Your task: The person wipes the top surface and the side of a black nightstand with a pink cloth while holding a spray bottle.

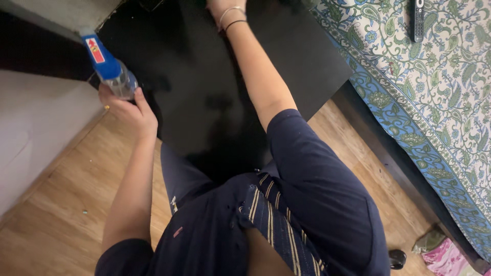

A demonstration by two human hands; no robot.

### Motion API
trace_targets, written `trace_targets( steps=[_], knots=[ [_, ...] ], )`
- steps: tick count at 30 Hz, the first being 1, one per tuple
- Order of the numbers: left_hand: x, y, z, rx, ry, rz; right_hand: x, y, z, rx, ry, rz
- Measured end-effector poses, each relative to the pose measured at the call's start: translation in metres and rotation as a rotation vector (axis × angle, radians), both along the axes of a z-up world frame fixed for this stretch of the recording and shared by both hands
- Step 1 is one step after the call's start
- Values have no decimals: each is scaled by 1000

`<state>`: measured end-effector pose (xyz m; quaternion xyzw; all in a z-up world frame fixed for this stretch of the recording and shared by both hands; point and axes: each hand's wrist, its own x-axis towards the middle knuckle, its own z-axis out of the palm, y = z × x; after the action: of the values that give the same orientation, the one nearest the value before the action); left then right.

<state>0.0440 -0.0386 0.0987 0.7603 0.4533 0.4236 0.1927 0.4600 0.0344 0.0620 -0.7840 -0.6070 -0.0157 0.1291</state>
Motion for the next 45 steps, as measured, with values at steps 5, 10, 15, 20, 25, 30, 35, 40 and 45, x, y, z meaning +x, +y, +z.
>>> trace_targets(
  steps=[5,10,15,20,25,30,35,40,45],
  knots=[
    [-1,3,-5,-51,-20,-2,24,-29,-6,18,14,-123],
    [0,-2,0,-14,40,17,11,-22,-6,-23,20,-107],
    [2,-1,8,-51,23,-28,31,-20,-12,-224,71,-48],
    [-2,4,-4,-22,75,-14,17,-13,-16,-288,111,-26],
    [-5,2,-6,-43,59,-3,-4,-39,9,-130,132,-76],
    [-5,1,0,-80,15,-24,-29,-49,45,213,-2,-5],
    [-4,1,-3,-66,36,-23,-5,-26,20,-57,102,-14],
    [-8,1,-13,-57,47,14,0,-1,-11,-323,128,-52],
    [-12,4,-17,-63,92,4,31,-36,12,-416,188,-157]
  ],
)
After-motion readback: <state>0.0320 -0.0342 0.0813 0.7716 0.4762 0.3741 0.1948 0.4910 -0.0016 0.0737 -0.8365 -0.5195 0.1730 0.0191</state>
